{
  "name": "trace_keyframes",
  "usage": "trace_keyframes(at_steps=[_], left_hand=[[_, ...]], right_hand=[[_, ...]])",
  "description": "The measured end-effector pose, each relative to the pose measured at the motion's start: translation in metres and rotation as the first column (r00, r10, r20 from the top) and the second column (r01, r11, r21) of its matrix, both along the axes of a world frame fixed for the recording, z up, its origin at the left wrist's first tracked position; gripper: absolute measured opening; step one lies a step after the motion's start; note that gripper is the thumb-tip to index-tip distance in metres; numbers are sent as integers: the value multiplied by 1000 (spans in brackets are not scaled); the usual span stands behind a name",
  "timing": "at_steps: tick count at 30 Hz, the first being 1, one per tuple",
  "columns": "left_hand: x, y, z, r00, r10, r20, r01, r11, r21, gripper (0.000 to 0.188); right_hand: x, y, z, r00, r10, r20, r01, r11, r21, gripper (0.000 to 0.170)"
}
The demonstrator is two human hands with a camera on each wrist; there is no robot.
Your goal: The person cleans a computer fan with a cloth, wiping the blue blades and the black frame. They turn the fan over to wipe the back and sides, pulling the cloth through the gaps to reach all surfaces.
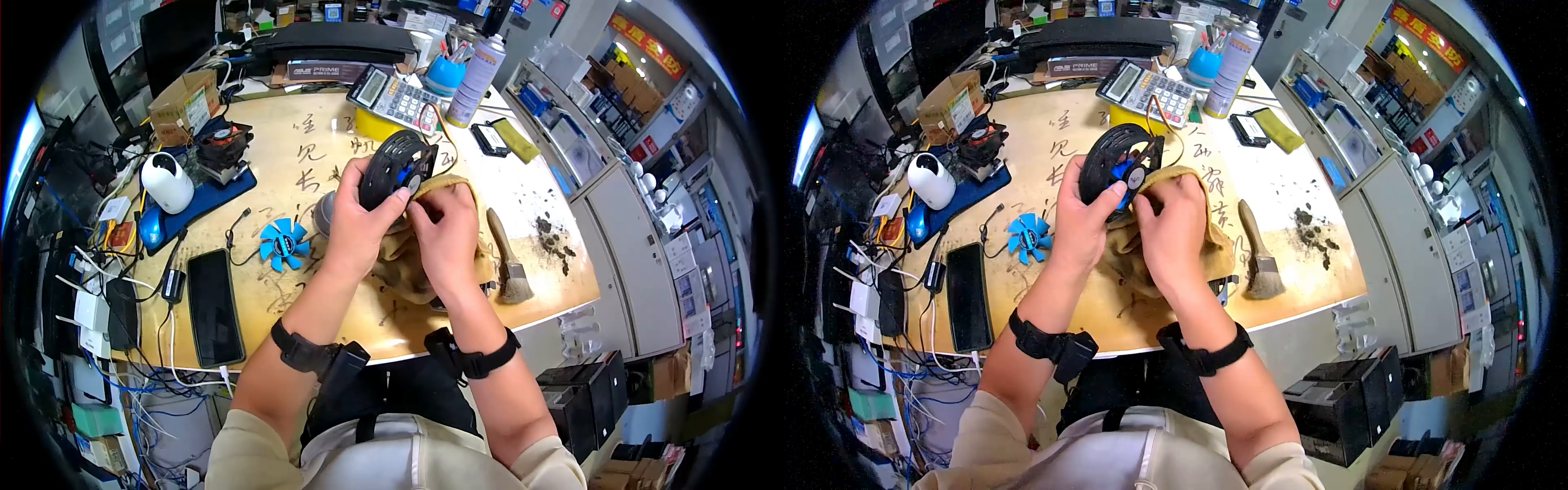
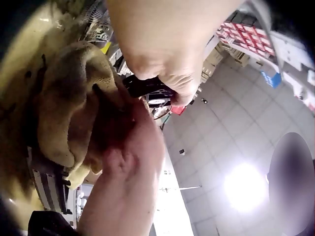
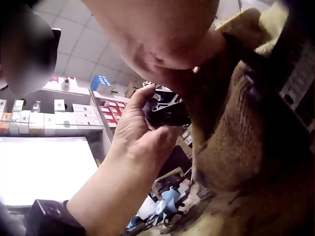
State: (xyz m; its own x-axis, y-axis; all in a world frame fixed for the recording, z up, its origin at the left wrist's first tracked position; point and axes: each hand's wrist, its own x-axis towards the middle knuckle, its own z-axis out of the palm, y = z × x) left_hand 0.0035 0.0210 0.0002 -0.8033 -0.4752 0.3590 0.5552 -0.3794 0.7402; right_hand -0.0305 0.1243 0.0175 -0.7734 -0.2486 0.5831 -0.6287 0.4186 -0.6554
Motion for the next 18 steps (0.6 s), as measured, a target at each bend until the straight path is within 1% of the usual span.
trace_keyframes(at_steps=[1, 3, 5, 7, 9, 10, 12, 13, 14, 15, 16, 17, 18], left_hand=[[0, 1, 1, 1000, -11, -14, 11, 1000, 17, 35], [0, 0, 2, 998, -53, -22, 54, 996, 64, 35], [2, 1, 4, 999, -37, -24, 37, 999, 9, 35], [1, 2, 4, 999, -19, -26, 18, 999, -31, 35], [0, 2, 3, 1000, -10, -16, 10, 1000, 5, 34], [0, 2, 4, 1000, -4, -11, 4, 1000, 22, 33], [2, -2, 11, 1000, -21, 21, 15, 972, 232, 31], [1, -8, 12, 998, -37, -40, 47, 965, 256, 29], [0, -13, 10, 996, -58, -64, 74, 955, 288, 30], [1, -14, 10, 998, -49, -39, 58, 957, 284, 33], [3, -14, 10, 999, -39, -14, 42, 959, 281, 36], [3, -14, 9, 998, -58, 8, 52, 943, 328, 36], [2, -14, 7, 996, -79, 28, 63, 925, 374, 36]], right_hand=[[-1, -2, 1, 997, -11, 78, 14, 999, -38, 12], [-2, -3, 3, 997, -21, 79, 23, 1000, -16, 12], [-3, 0, 4, 998, -8, 55, 7, 1000, 11, 11], [-10, 6, 4, 994, 80, 73, -80, 997, -3, 10], [-16, 15, 5, 982, 166, 95, -163, 986, -33, 11], [-17, 20, 8, 975, 199, 102, -193, 979, -64, 12], [-27, 31, 3, 938, 295, 183, -231, 923, -308, 8], [-32, 37, 4, 855, 438, 278, -233, 802, -550, 5], [-33, 46, 6, 764, 564, 313, -185, 656, -732, 4], [-37, 57, 10, 704, 652, 282, -155, 529, -834, 9], [-41, 71, 12, 642, 730, 234, -112, 391, -914, 14], [-53, 85, 1, 564, 818, 111, -130, 221, -967, 22], [-53, 84, 3, 481, 876, -26, -131, 42, -990, 29]])
